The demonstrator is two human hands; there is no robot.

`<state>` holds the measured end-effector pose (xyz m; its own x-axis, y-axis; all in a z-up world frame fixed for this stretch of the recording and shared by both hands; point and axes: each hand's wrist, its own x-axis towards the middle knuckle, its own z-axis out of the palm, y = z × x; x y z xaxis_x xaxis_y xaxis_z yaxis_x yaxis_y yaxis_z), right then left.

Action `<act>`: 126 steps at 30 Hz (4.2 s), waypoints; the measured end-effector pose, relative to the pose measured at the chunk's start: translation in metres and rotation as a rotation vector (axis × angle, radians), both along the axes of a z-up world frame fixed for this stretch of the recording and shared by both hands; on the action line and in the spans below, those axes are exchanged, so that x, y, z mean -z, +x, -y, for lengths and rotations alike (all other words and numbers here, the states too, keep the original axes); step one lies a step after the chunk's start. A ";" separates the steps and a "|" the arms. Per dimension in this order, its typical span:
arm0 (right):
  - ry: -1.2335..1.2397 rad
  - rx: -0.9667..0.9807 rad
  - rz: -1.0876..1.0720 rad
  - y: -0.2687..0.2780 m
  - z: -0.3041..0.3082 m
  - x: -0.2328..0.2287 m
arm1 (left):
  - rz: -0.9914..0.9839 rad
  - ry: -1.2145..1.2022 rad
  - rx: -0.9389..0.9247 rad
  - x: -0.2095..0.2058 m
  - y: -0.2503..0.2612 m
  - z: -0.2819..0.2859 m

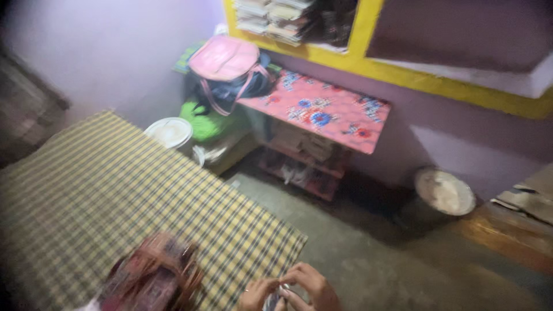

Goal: The person picks up several small containers and a patterned pouch from a shelf and table, then places them into a suitcase on a bed and zips it closed.

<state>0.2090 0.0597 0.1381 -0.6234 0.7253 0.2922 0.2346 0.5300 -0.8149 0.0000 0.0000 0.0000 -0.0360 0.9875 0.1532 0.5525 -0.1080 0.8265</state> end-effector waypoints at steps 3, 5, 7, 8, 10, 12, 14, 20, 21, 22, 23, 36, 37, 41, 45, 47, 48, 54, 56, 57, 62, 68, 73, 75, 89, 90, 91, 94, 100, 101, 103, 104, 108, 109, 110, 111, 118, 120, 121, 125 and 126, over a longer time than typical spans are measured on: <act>0.035 0.063 -0.043 0.039 -0.065 -0.026 | -0.065 0.331 -0.003 -0.013 0.046 -0.084; 0.050 0.114 -0.046 0.057 -0.102 -0.029 | -0.039 0.390 0.129 -0.016 0.056 -0.128; 0.100 0.155 -0.061 0.070 -0.142 -0.021 | -0.052 0.442 0.153 -0.006 0.067 -0.176; 0.140 0.174 -0.073 0.075 -0.163 -0.014 | -0.076 0.462 0.113 0.007 0.077 -0.201; 0.147 0.200 -0.093 0.080 -0.206 0.002 | -0.121 0.502 0.102 0.043 0.085 -0.255; 0.090 0.209 -0.111 0.083 -0.254 0.010 | -0.166 0.551 0.156 0.076 0.085 -0.321; 0.152 0.222 -0.111 0.086 -0.307 0.011 | -0.194 0.624 0.147 0.096 0.087 -0.382; 0.193 0.162 -0.035 0.078 -0.447 -0.041 | -0.115 0.712 0.131 0.015 0.087 -0.523; 0.222 0.121 0.014 0.080 -0.471 -0.053 | -0.077 0.733 0.130 -0.012 0.088 -0.543; 0.213 0.195 0.027 0.082 -0.492 -0.064 | -0.055 0.721 0.154 -0.041 0.093 -0.565; 0.187 0.260 0.033 0.080 -0.508 -0.070 | -0.042 0.693 0.171 -0.068 0.096 -0.579; 0.045 0.406 -0.035 0.084 -0.704 -0.069 | -0.118 0.382 0.098 -0.175 0.123 -0.746; 0.018 0.403 -0.042 0.086 -0.718 -0.066 | -0.134 0.377 0.095 -0.174 0.123 -0.757; -0.005 0.362 -0.079 0.081 -0.781 -0.053 | -0.177 0.314 0.071 -0.168 0.109 -0.800; 0.030 0.413 0.001 0.064 -0.841 -0.049 | -0.204 0.314 0.073 -0.157 0.094 -0.834; 0.105 0.394 -0.096 0.047 -0.884 -0.059 | -0.204 0.303 0.100 -0.154 0.082 -0.854; 0.141 0.385 -0.145 0.036 -0.906 -0.067 | -0.204 0.297 0.115 -0.153 0.074 -0.862; 0.383 0.618 -0.065 -0.030 -1.028 -0.130 | -0.204 0.251 0.214 -0.153 0.014 -0.906; 0.488 0.725 0.027 -0.046 -1.056 -0.138 | -0.197 0.227 0.222 -0.152 -0.005 -0.921; 0.596 0.783 0.093 -0.051 -1.066 -0.137 | -0.193 0.211 0.227 -0.151 -0.013 -0.926; 0.544 0.892 0.124 -0.055 -1.088 -0.118 | -0.158 0.266 0.252 -0.150 -0.046 -0.948; 0.612 0.906 0.046 -0.065 -1.015 -0.084 | -0.181 0.176 0.375 -0.144 -0.065 -0.974; 0.515 0.883 0.043 -0.064 -0.954 -0.055 | -0.397 0.126 0.508 -0.108 -0.075 -0.979; 0.494 0.837 0.031 -0.064 -0.928 -0.042 | -0.457 0.085 0.607 -0.087 -0.083 -0.967; 0.233 0.653 0.207 -0.018 -0.827 0.090 | -0.597 0.238 0.212 0.047 -0.061 -0.918; 0.184 0.620 0.226 -0.012 -0.827 0.085 | -0.594 0.350 0.159 0.053 -0.059 -0.919; 0.136 0.590 0.242 -0.010 -0.828 0.079 | -0.647 0.278 0.133 0.059 -0.057 -0.920; 0.004 0.483 0.223 -0.003 -0.829 0.046 | -0.676 0.014 0.007 0.064 -0.051 -0.919; 0.057 0.535 0.225 0.001 -0.882 0.090 | 0.248 -0.354 -0.243 0.052 -0.041 -0.891; 0.045 0.532 0.306 -0.004 -0.905 0.117 | 0.350 -0.383 -0.186 0.050 -0.034 -0.889; -0.069 0.515 0.510 -0.014 -0.950 0.173 | 0.479 -0.416 -0.126 0.043 -0.020 -0.888; -0.171 0.499 0.632 -0.019 -0.969 0.199 | 0.507 -0.421 -0.125 0.040 -0.014 -0.890; -0.317 0.454 0.875 -0.030 -1.007 0.226 | 0.363 -0.394 -0.166 0.029 -0.004 -0.890; -0.327 0.449 0.891 -0.029 -1.008 0.228 | 0.460 -0.418 -0.161 0.029 -0.003 -0.890; -0.336 0.445 0.906 -0.028 -1.009 0.229 | 0.558 -0.441 -0.155 0.032 -0.002 -0.893; -0.309 0.456 0.909 -0.026 -1.009 0.230 | 0.657 -0.468 -0.149 0.036 0.000 -0.892; -1.003 0.261 0.544 -0.009 -1.030 0.232 | 0.593 -0.371 -0.081 0.054 0.003 -0.898; -1.139 0.294 0.488 -0.001 -1.036 0.234 | 0.556 -0.369 -0.059 0.049 0.002 -0.897; -1.169 0.298 0.488 -0.001 -1.038 0.235 | 0.582 -0.389 -0.053 0.046 0.000 -0.897; -1.080 0.267 0.518 -0.004 -1.041 0.237 | 0.727 -0.455 -0.033 0.032 -0.001 -0.896; -1.064 0.258 0.592 -0.005 -1.042 0.236 | 0.774 -0.465 -0.029 0.029 -0.002 -0.896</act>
<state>0.2044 1.1020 -0.0974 -0.2624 0.5501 -0.7928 0.7113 -0.4449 -0.5441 -0.0015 0.8958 -0.0290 0.0113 0.9409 -0.3385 -0.1786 0.3350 0.9252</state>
